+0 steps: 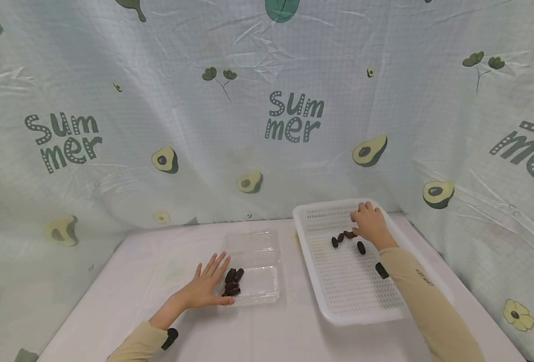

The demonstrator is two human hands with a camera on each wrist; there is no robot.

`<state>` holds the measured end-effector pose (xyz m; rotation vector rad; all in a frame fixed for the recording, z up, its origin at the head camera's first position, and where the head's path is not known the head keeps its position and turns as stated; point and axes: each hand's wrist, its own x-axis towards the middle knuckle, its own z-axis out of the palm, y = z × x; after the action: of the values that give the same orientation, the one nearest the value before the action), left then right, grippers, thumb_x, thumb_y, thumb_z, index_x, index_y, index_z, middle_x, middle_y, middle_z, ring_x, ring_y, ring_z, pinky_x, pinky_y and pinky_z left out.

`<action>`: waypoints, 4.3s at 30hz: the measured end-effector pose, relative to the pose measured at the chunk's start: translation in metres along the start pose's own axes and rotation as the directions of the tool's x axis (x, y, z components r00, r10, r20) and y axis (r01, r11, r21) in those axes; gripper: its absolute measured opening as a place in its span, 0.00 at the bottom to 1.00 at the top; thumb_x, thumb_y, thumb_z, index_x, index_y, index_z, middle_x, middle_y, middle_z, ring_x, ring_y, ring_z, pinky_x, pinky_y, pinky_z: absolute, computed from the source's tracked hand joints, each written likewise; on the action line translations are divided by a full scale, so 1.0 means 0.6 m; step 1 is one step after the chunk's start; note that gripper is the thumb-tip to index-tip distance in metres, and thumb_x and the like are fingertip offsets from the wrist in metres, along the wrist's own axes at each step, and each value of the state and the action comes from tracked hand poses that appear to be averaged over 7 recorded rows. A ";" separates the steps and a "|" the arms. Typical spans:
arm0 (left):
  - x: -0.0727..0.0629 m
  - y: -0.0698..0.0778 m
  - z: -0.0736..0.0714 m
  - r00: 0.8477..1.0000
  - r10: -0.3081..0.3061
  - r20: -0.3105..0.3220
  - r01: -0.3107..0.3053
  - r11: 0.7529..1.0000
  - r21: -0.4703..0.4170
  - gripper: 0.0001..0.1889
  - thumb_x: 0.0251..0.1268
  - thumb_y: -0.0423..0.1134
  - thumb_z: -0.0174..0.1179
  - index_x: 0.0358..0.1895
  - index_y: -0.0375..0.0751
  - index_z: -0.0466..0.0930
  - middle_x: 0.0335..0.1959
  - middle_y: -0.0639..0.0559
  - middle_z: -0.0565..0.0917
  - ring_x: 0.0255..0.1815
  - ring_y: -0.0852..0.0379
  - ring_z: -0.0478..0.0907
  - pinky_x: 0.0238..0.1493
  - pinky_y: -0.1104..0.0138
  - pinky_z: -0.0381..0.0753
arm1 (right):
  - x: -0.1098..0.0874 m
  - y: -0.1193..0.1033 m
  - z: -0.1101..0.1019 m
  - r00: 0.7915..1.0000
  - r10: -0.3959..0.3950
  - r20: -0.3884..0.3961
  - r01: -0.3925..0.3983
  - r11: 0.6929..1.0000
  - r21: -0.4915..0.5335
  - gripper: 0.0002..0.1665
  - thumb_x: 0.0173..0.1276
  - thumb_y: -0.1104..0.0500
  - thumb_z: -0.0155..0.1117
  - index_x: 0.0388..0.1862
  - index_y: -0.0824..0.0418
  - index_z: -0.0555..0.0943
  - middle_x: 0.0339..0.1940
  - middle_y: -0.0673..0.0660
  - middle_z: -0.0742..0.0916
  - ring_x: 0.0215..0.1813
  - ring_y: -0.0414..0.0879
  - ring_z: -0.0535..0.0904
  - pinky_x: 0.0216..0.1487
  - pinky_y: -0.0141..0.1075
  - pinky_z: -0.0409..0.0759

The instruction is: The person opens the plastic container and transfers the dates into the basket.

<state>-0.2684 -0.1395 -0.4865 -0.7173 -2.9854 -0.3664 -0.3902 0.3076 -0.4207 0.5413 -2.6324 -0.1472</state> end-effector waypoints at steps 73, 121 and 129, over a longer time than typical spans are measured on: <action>0.019 0.008 -0.002 1.000 -0.028 -0.002 0.028 0.999 0.025 0.54 0.47 0.71 0.52 0.70 0.38 0.41 0.72 0.41 0.45 0.71 0.38 0.40 0.60 0.35 0.45 | -0.021 -0.419 -0.077 0.960 -0.189 -0.208 0.250 0.910 0.330 0.12 0.50 0.52 0.69 0.35 0.50 0.80 0.35 0.50 0.78 0.39 0.45 0.71 0.33 0.35 0.74; 0.022 0.004 -0.003 0.999 -0.037 0.004 0.037 0.999 0.014 0.55 0.46 0.71 0.52 0.70 0.39 0.41 0.72 0.41 0.43 0.72 0.39 0.39 0.60 0.35 0.44 | 0.026 -0.459 0.057 0.969 -0.243 0.044 0.243 0.970 0.021 0.11 0.54 0.51 0.65 0.38 0.47 0.81 0.36 0.53 0.79 0.42 0.45 0.72 0.37 0.38 0.74; 0.021 0.006 -0.002 0.999 -0.040 0.004 0.040 0.999 0.015 0.54 0.46 0.70 0.53 0.70 0.39 0.41 0.72 0.41 0.44 0.72 0.39 0.39 0.60 0.35 0.45 | 0.021 -0.453 0.046 0.968 -0.250 0.005 0.250 0.968 0.033 0.12 0.51 0.49 0.67 0.35 0.49 0.81 0.34 0.52 0.79 0.41 0.46 0.72 0.36 0.39 0.75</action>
<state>-0.2779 -0.1313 -0.4832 -0.6586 -3.0067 -0.3454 -0.3180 0.0538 -0.4916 0.8850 -2.5697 -0.1853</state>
